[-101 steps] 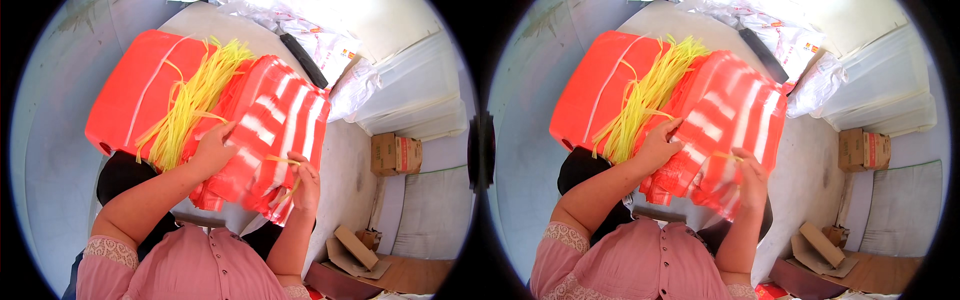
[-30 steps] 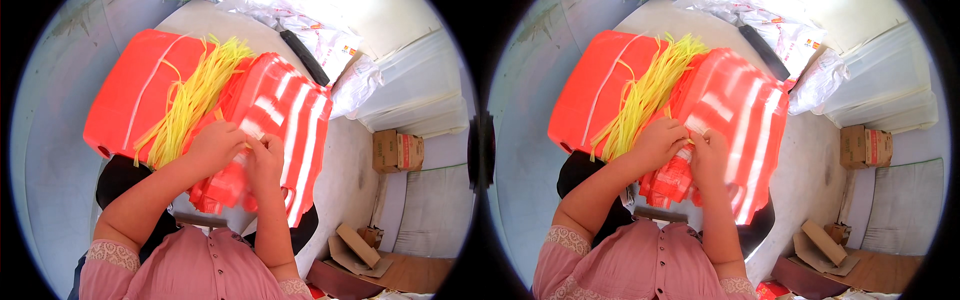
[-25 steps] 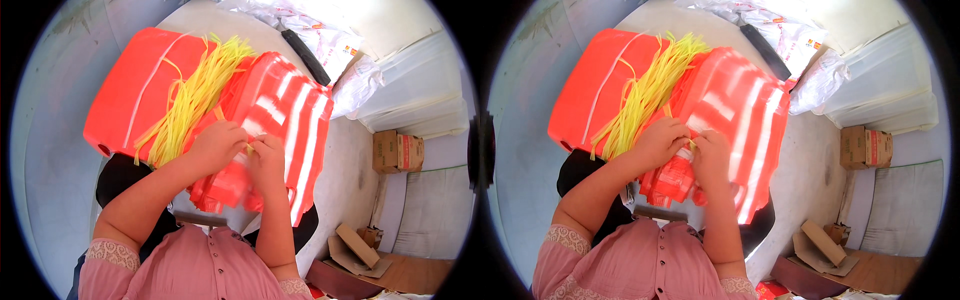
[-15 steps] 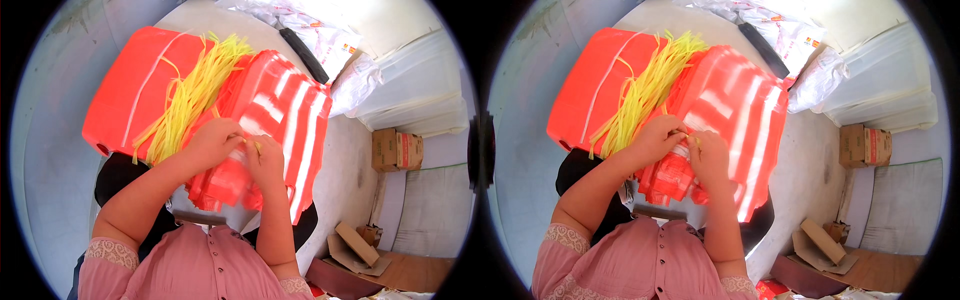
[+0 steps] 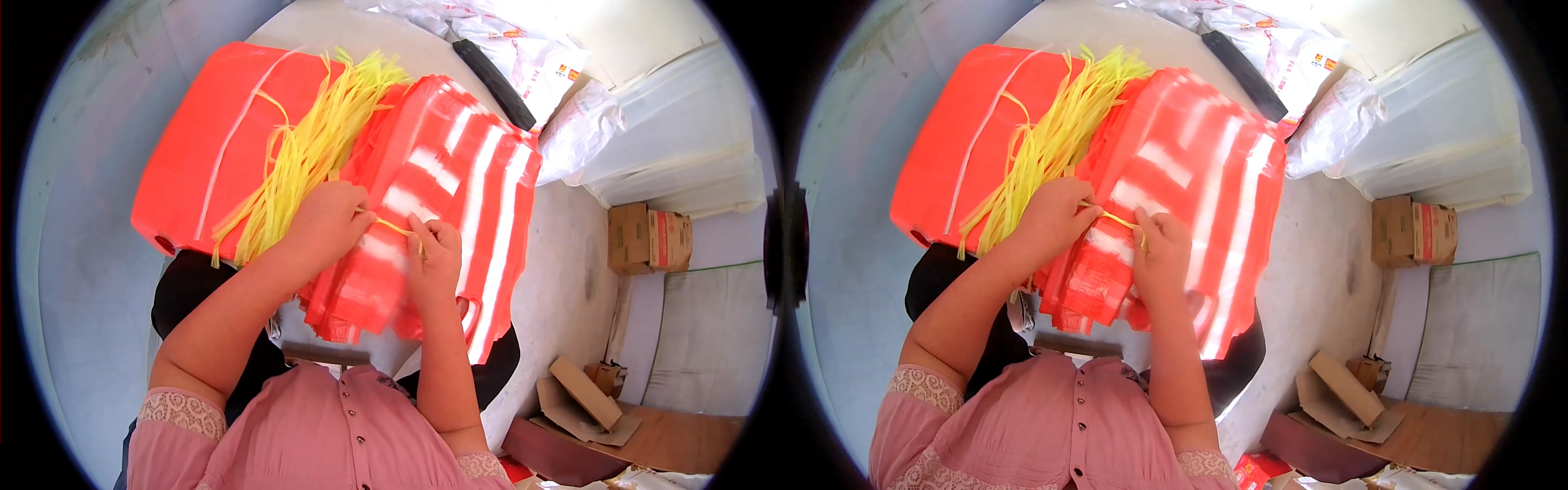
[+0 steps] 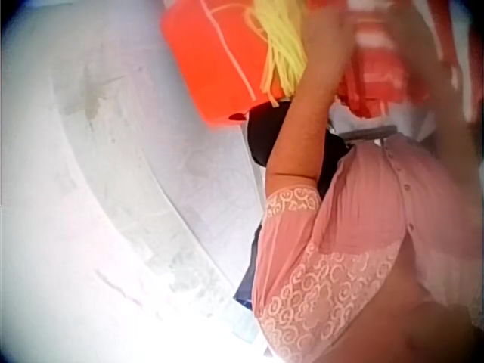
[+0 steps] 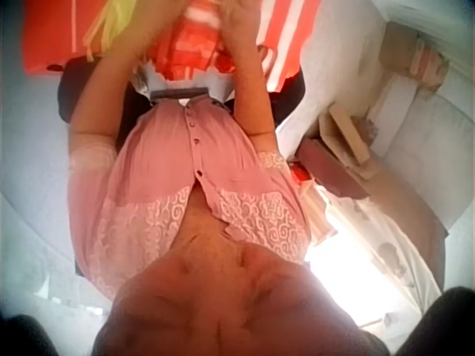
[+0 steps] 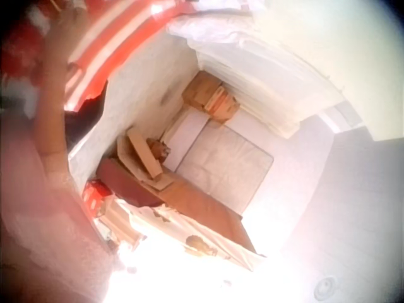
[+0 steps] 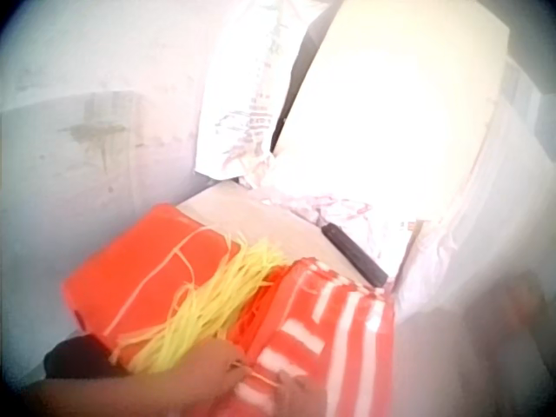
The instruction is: The person folds bundles of striped plastic bags, ties each bundle with a plastic strip, and places the tied bundles into a sack.
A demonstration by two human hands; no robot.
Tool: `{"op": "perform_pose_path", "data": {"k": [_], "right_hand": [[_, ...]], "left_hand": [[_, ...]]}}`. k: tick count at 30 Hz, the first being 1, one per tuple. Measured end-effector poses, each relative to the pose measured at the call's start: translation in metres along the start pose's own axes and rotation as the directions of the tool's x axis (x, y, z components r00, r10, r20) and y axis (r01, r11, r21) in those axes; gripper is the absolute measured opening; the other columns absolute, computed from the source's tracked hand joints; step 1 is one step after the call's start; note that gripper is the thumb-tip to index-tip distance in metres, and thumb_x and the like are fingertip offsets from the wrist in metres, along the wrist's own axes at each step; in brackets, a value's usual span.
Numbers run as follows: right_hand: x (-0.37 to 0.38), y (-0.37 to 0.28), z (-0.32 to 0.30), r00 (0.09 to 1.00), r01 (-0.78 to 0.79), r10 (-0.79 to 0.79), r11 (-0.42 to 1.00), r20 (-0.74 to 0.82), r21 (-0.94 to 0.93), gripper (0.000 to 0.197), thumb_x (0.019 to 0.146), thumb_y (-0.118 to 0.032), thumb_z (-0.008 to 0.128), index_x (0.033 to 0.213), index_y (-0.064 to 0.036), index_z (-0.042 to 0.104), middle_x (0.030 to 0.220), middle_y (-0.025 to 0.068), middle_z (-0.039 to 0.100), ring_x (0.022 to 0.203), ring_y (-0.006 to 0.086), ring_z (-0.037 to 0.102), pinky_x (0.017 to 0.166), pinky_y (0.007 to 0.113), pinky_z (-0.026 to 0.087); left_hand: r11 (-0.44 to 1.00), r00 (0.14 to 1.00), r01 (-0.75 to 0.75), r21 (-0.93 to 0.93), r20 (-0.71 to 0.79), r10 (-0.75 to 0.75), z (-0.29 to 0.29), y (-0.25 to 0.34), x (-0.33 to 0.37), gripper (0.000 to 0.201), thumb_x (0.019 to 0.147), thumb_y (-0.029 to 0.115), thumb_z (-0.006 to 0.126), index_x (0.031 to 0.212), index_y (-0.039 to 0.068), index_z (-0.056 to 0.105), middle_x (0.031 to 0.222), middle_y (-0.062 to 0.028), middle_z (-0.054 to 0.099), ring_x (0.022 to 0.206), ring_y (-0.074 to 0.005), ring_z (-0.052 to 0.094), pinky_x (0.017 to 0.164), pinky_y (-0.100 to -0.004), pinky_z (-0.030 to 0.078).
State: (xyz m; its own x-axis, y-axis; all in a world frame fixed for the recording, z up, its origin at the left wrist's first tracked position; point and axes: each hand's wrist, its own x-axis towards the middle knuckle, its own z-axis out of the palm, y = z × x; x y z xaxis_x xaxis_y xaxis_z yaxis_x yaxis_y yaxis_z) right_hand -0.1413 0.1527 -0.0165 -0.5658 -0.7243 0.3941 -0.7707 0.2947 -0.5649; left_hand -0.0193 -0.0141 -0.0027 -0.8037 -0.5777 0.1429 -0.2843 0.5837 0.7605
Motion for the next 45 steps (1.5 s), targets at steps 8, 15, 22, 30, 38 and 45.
{"op": "perform_pose_path", "data": {"k": [8, 15, 22, 30, 38, 45], "right_hand": [[0.003, -0.01, -0.009, 0.983, 0.167, -0.181, 0.949, -0.028, -0.269, 0.025, 0.085, -0.013, 0.075, 0.109, -0.0062, 0.074, 0.09, 0.0076, 0.06, 0.086, 0.0286, 0.059, 0.077, 0.043, 0.047], [0.019, -0.032, -0.01, 0.996, 0.086, -0.088, 0.967, 0.004, -0.239, 0.009, 0.084, -0.011, 0.074, 0.087, -0.0037, 0.071, 0.09, 0.0101, 0.062, 0.074, 0.0297, 0.059, 0.068, 0.041, 0.049], [0.039, -0.045, -0.013, 0.861, -0.465, 0.369, 0.85, 0.35, 0.247, 0.021, 0.095, -0.019, 0.069, 0.089, 0.0004, 0.071, 0.084, 0.0087, 0.067, 0.072, 0.0169, 0.062, 0.062, 0.032, 0.05], [0.027, -0.023, -0.001, 0.819, -0.549, 0.382, 0.738, 0.428, 0.391, 0.018, 0.094, -0.017, 0.072, 0.098, 0.0008, 0.071, 0.083, 0.0051, 0.065, 0.075, 0.0106, 0.06, 0.068, 0.027, 0.051], [0.021, -0.034, 0.006, 0.915, -0.349, 0.272, 0.904, 0.296, 0.248, 0.017, 0.089, -0.011, 0.071, 0.103, -0.0029, 0.07, 0.094, 0.0151, 0.069, 0.083, 0.0288, 0.068, 0.077, 0.037, 0.054], [0.019, -0.029, 0.003, 0.921, -0.322, 0.272, 0.934, 0.278, 0.153, 0.02, 0.098, -0.02, 0.066, 0.108, -0.0031, 0.069, 0.095, 0.0176, 0.068, 0.087, 0.0338, 0.068, 0.079, 0.04, 0.054]], "left_hand": [[0.977, 0.987, -0.131, 0.167, -0.075, 0.145, 0.008, -0.007, -0.001, 0.015, 0.083, 0.014, 0.074, 0.08, 0.003, 0.064, 0.083, -0.0167, 0.062, 0.085, -0.0378, 0.062, 0.078, -0.0474, 0.05], [0.956, 0.969, -0.195, 0.219, -0.107, 0.222, 0.011, -0.009, -0.002, 0.015, 0.081, 0.013, 0.075, 0.08, 0.004, 0.063, 0.083, -0.0156, 0.061, 0.085, -0.0371, 0.061, 0.079, -0.0475, 0.05], [0.95, 0.958, -0.218, 0.221, -0.138, 0.252, 0.015, -0.011, -0.003, 0.017, 0.079, 0.014, 0.077, 0.079, 0.005, 0.064, 0.083, -0.0136, 0.061, 0.085, -0.036, 0.061, 0.078, -0.0465, 0.05], [0.98, 0.986, -0.16, 0.118, -0.02, 0.163, -0.019, 0.001, -0.001, 0.013, 0.077, 0.016, 0.08, 0.076, 0.005, 0.072, 0.075, -0.0109, 0.067, 0.079, -0.0327, 0.061, 0.074, -0.0455, 0.051], [0.899, 0.942, -0.15, -0.411, 0.217, 0.256, -0.022, 0.001, -0.01, 0.014, 0.093, 0.014, 0.069, 0.099, 0.001, 0.073, 0.089, -0.0101, 0.068, 0.088, -0.0155, 0.066, 0.076, -0.0321, 0.05], [0.623, 0.985, 0.124, -0.772, 0.17, 0.015, -0.005, 0.003, -0.002, 0.027, 0.092, 0.008, 0.069, 0.117, -0.001, 0.067, 0.117, -0.0139, 0.066, 0.105, -0.0238, 0.066, 0.09, -0.0357, 0.052]]}}
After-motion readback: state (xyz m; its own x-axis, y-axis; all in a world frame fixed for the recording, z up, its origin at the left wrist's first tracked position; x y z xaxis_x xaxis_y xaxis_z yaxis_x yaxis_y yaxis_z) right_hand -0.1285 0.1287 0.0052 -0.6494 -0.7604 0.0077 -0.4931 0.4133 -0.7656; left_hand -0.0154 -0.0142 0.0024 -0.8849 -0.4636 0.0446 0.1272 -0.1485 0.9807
